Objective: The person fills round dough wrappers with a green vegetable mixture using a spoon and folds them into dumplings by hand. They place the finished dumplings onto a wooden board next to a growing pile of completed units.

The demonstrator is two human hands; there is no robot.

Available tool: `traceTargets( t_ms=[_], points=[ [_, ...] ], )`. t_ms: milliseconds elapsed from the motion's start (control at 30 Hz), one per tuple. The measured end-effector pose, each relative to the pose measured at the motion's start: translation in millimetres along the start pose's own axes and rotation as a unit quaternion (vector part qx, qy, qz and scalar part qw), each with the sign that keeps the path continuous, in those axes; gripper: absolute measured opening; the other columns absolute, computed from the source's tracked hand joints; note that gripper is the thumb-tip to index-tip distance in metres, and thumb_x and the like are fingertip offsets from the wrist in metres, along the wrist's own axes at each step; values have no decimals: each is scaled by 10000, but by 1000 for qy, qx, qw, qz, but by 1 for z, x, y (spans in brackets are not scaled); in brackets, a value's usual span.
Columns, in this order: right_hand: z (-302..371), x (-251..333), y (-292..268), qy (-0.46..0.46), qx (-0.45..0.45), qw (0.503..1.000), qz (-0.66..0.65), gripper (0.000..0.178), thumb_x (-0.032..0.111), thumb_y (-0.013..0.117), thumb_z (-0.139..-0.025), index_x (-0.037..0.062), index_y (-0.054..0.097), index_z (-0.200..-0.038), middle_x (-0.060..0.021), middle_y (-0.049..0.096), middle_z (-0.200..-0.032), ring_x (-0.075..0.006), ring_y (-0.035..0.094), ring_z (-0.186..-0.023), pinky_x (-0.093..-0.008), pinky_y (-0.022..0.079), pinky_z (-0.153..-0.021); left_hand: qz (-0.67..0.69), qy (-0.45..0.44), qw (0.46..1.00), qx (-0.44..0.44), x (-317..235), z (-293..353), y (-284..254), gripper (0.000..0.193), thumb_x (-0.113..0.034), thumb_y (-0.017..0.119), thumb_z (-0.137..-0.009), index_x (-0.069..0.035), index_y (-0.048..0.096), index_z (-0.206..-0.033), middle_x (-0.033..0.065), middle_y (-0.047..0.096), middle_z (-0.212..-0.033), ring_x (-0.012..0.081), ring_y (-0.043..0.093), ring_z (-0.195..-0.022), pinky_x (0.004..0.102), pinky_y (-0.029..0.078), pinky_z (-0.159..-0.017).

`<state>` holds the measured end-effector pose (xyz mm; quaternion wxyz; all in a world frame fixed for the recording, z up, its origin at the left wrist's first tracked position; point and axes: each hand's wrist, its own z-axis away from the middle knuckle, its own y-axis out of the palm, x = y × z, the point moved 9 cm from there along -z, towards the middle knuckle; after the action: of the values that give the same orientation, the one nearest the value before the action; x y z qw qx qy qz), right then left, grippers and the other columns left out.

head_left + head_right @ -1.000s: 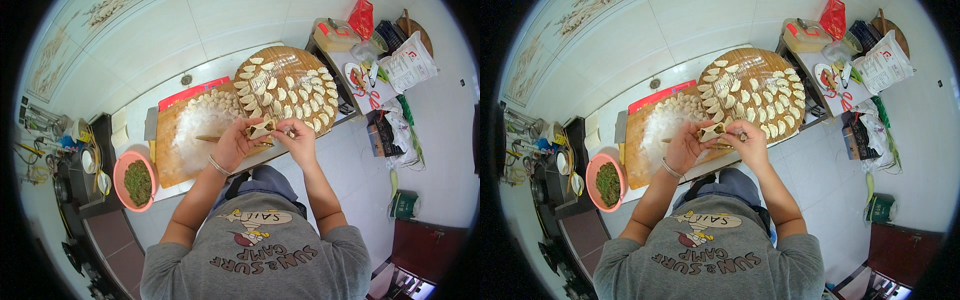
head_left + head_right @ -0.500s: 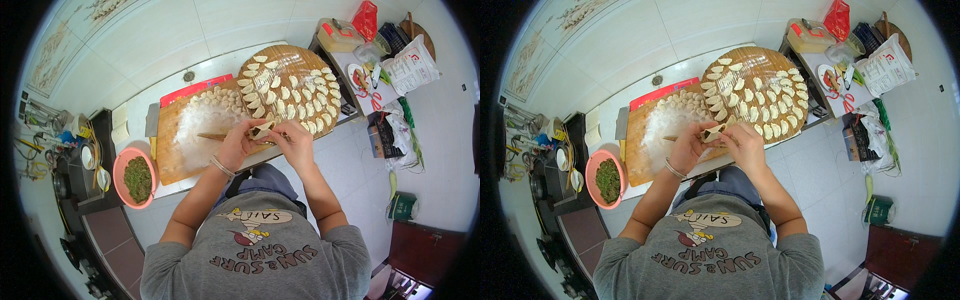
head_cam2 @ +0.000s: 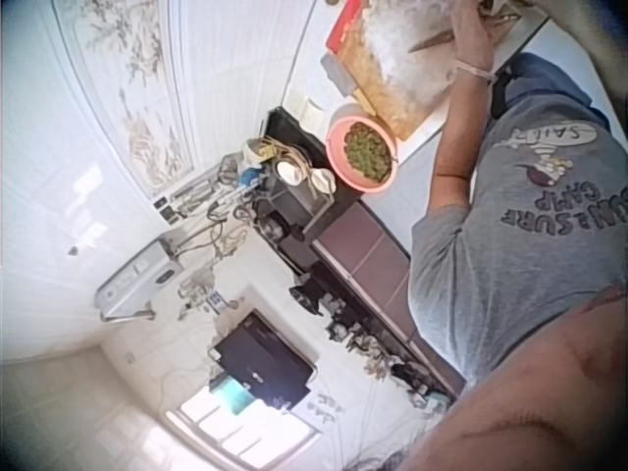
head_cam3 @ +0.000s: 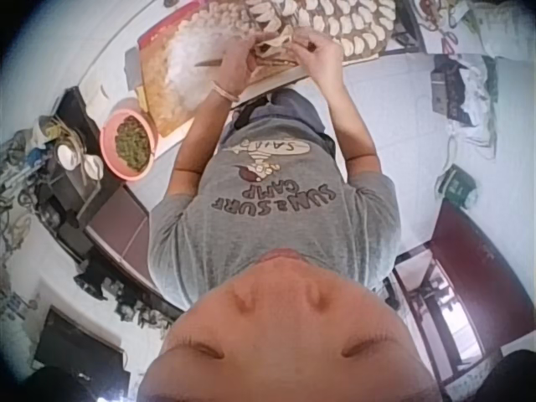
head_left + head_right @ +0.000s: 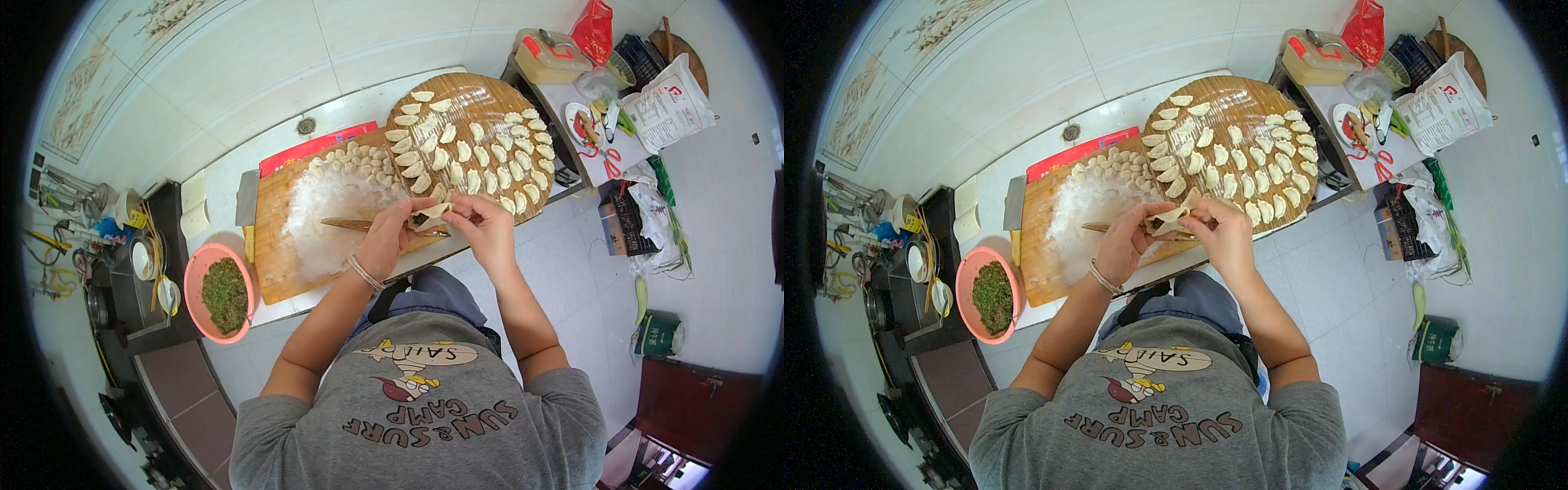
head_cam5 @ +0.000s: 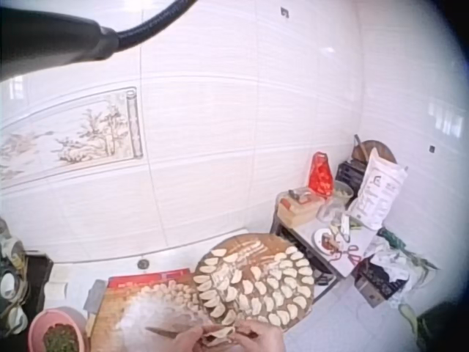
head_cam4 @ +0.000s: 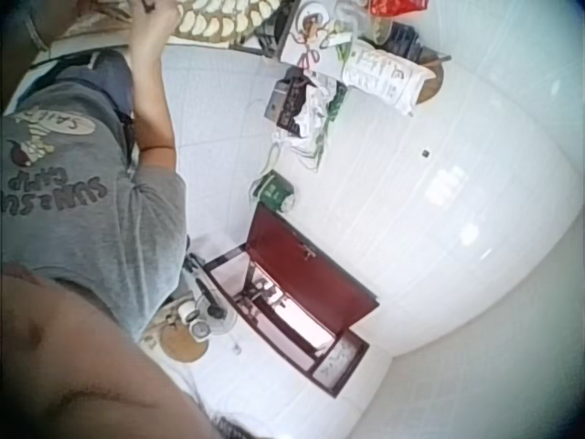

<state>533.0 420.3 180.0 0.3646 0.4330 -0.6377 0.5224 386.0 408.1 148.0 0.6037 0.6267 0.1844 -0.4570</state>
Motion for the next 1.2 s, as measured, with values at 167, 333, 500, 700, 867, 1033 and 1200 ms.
traceTargets(
  t_ms=[167, 333, 500, 700, 867, 1033, 1200],
  points=[
    [1, 21, 1, -69, 21, 995, 69, 112, 31, 730, -708, 1, 678, -804, -90, 602, -679, -194, 587, -591, -296, 461, -537, 2, -2, 1000, -1, 3, 0, -2, 439, -297, 335, -997, 47, 525, -1194, 131, 548, -1205, 205, 538, -1105, 386, 459, -950],
    [10, 45, 5, -244, 18, 960, 138, 116, 18, 710, -711, 3, 664, -817, -109, 614, -736, -257, 595, -626, -325, 472, -545, 15, -14, 1000, -16, 6, 2, -5, 433, -295, 340, -997, 45, 531, -1187, 130, 546, -1200, 196, 536, -1101, 389, 458, -953],
    [12, 43, 3, -248, 11, 959, 138, 163, 44, 731, -701, -3, 660, -839, -114, 627, -771, -262, 612, -659, -332, 489, -572, 28, -29, 999, -21, 9, 2, -9, 437, -299, 342, -996, 48, 528, -1186, 126, 545, -1189, 194, 541, -1087, 382, 460, -957],
    [7, 45, 2, -198, 32, 972, 118, 175, 68, 750, -688, 1, 656, -820, -108, 623, -768, -260, 611, -669, -332, 492, -582, 29, -33, 999, -15, 11, 1, -6, 432, -289, 332, -998, 48, 521, -1192, 126, 542, -1195, 194, 544, -1086, 379, 461, -959],
    [10, 51, 9, -268, 59, 948, 163, 117, 41, 711, -714, 13, 633, -796, -104, 602, -745, -264, 597, -667, -341, 486, -585, 5, -49, 998, -25, 13, 2, -6, 429, -282, 320, -1001, 45, 516, -1197, 121, 546, -1196, 194, 542, -1094, 379, 463, -956],
    [10, 51, 11, -286, 65, 943, 158, 128, 37, 696, -724, 25, 628, -832, -99, 577, -742, -271, 591, -666, -350, 483, -580, 14, -49, 999, -18, 18, 1, -8, 426, -278, 315, -1001, 41, 513, -1202, 120, 543, -1204, 193, 540, -1096, 380, 463, -956],
    [8, 52, 10, -229, 84, 959, 142, 140, 49, 707, -722, 30, 639, -842, -94, 567, -745, -268, 589, -668, -348, 482, -575, 5, -49, 999, -6, 16, 1, -7, 424, -274, 317, -1000, 41, 510, -1207, 119, 545, -1200, 184, 545, -1087, 373, 459, -960]
  ],
)
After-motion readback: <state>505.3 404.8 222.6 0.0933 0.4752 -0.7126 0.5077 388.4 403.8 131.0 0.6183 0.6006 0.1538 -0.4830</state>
